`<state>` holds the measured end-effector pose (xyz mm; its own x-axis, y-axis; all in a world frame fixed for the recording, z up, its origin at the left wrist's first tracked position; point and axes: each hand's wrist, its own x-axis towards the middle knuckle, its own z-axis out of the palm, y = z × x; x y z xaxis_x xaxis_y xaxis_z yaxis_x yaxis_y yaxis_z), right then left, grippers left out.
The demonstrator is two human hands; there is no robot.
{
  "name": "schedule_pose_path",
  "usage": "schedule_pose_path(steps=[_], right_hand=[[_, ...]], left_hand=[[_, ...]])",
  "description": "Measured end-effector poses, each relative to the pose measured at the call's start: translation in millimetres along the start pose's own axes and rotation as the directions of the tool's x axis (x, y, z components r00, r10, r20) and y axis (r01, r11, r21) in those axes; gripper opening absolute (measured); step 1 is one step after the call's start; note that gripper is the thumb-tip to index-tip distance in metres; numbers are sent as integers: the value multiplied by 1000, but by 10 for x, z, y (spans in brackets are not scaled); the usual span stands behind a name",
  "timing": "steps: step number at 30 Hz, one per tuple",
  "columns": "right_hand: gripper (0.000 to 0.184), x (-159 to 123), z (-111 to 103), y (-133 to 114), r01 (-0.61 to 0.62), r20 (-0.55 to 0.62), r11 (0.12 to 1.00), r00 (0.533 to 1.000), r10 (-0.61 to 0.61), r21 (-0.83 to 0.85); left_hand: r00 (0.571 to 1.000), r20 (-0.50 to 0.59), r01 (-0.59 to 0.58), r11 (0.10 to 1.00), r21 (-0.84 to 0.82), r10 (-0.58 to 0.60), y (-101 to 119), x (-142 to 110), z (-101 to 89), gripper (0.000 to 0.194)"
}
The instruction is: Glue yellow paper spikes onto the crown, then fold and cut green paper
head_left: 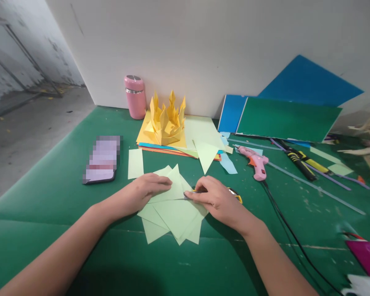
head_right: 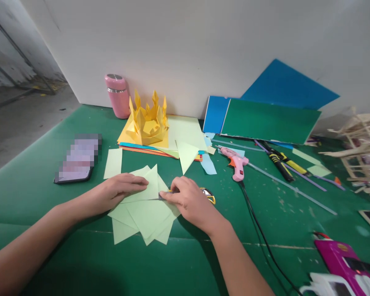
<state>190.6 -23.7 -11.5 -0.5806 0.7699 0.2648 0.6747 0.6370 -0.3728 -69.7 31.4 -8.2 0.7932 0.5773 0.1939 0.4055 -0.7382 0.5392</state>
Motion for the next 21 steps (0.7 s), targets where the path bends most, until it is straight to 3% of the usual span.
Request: schedule_pose_path(steps=[21], right_hand=[[32, 25, 27, -80, 6, 20, 1000, 1000, -6, 4]], left_hand=[[999, 38, 29, 1000, 7, -30, -19, -15, 3, 41]])
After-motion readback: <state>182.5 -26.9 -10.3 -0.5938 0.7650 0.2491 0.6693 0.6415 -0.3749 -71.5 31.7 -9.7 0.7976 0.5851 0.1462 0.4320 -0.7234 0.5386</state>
